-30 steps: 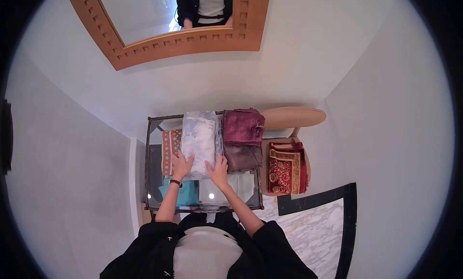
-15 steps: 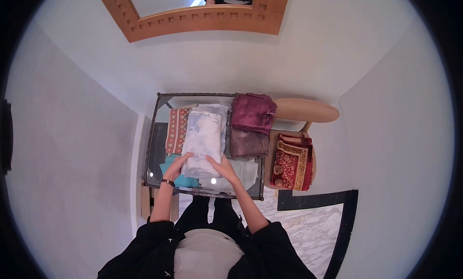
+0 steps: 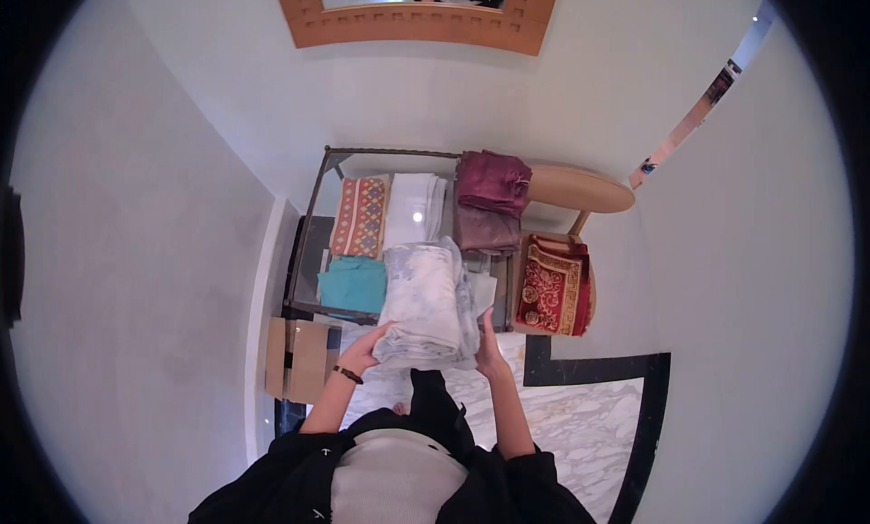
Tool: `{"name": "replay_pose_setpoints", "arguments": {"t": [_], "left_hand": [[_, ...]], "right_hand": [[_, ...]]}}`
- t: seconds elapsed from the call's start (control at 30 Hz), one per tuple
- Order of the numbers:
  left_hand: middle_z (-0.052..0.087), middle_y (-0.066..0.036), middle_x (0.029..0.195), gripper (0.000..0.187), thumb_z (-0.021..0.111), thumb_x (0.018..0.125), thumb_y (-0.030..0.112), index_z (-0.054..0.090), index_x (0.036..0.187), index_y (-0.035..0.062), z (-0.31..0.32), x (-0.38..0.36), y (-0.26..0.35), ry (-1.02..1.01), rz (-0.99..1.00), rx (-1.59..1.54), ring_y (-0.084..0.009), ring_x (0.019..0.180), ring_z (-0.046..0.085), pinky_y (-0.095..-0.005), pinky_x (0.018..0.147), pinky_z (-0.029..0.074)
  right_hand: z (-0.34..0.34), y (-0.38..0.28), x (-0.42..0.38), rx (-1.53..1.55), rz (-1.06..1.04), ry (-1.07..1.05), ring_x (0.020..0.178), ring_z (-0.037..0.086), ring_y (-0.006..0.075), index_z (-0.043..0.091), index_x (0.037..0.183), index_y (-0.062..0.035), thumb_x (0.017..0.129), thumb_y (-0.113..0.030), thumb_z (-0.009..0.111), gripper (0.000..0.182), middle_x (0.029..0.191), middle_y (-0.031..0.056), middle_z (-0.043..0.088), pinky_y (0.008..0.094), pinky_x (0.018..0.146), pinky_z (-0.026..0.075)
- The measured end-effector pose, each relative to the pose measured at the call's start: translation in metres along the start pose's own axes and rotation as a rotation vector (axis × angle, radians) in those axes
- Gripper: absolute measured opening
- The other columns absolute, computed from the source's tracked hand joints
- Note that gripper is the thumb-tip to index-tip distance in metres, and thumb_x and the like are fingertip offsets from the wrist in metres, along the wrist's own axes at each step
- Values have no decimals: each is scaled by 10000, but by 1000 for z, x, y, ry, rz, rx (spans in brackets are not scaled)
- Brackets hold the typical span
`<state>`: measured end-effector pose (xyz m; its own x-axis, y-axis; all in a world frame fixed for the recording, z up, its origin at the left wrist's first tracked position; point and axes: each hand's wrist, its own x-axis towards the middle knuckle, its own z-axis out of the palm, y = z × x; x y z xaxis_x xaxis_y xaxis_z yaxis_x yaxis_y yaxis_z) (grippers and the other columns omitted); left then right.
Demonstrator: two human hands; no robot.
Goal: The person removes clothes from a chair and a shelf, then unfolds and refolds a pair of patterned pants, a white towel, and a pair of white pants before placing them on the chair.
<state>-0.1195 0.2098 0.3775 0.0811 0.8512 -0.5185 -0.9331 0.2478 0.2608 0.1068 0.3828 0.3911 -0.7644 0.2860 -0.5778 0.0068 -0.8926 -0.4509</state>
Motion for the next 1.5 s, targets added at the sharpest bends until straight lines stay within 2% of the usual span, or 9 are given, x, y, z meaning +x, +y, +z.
{"name": "replay_pose_setpoints", "arguments": {"t": [0.1, 0.27, 0.53, 0.67, 0.77, 0.87, 1.0, 1.23, 1.5], "left_hand": [[672, -89, 1176, 336, 530, 992, 227, 597, 1230, 0, -16, -15, -41, -73, -66, -24, -178, 1039, 661, -335, 940, 528], [669, -116, 1169, 367, 549, 985, 259, 590, 1235, -7, -6, -82, -112, 148, -104, 85, -185, 1021, 668, -345, 930, 535], [622, -110, 1242, 504, 637, 939, 204, 457, 1376, 28, -10, -135, -203, 125, -109, 199, -186, 1058, 649, -352, 920, 542], [592, -92, 1287, 527, 610, 958, 211, 399, 1425, 84, -29, -124, -240, 116, -268, 192, -197, 1075, 638, -367, 926, 537], [665, -74, 1164, 363, 567, 985, 227, 547, 1298, 44, -58, -100, -261, 134, -411, 68, -185, 1040, 654, -362, 905, 540], [656, -85, 1198, 343, 553, 988, 218, 573, 1269, 23, -56, -93, -242, 331, -474, 44, -183, 1070, 643, -328, 956, 510], [646, -107, 1220, 359, 544, 987, 221, 573, 1260, -11, -165, -53, -251, 180, -312, -55, -191, 1092, 635, -336, 979, 499], [653, -135, 1202, 365, 578, 961, 204, 575, 1248, -21, -322, 24, -192, 257, -110, -65, -228, 1076, 648, -365, 990, 501], [681, -82, 1103, 306, 628, 928, 195, 640, 1164, 1, -396, 177, -84, 224, 313, 406, -169, 995, 664, -305, 848, 546]], "right_hand": [[-33, 71, 15, 48, -216, 58, 1225, 539, 317, 506, 1374, -78, 905, -651, 483, 741, 1324, 155, 578, 424, 1044, 417], [-36, 171, -10, -46, -227, 238, 1226, 538, 320, 507, 1372, -75, 907, -638, 482, 731, 1326, 160, 575, 426, 1042, 419], [-64, 249, -105, -358, -50, 429, 1228, 537, 325, 509, 1370, -71, 910, -618, 479, 715, 1329, 169, 570, 430, 1037, 423], [-84, 270, -138, -443, -10, 500, 1228, 537, 327, 510, 1368, -69, 912, -608, 478, 707, 1331, 173, 568, 431, 1035, 425], [-96, 273, -133, -498, 8, 532, 1229, 536, 329, 510, 1367, -68, 913, -601, 477, 701, 1332, 176, 566, 433, 1033, 426], [-109, 281, -103, -595, 8, 526, 1230, 536, 330, 511, 1366, -66, 915, -593, 477, 695, 1333, 180, 564, 434, 1032, 427], [-127, 290, -20, -755, -73, 476, 1230, 536, 333, 512, 1365, -64, 916, -583, 475, 687, 1335, 184, 561, 436, 1030, 429], [-176, 302, 166, -985, -327, 403, 1232, 535, 337, 513, 1362, -61, 919, -566, 473, 673, 1338, 191, 557, 439, 1026, 432], [-247, 257, 286, -1168, -649, 423, 1233, 534, 341, 515, 1359, -57, 923, -546, 471, 657, 1341, 200, 552, 442, 1021, 436]]}}
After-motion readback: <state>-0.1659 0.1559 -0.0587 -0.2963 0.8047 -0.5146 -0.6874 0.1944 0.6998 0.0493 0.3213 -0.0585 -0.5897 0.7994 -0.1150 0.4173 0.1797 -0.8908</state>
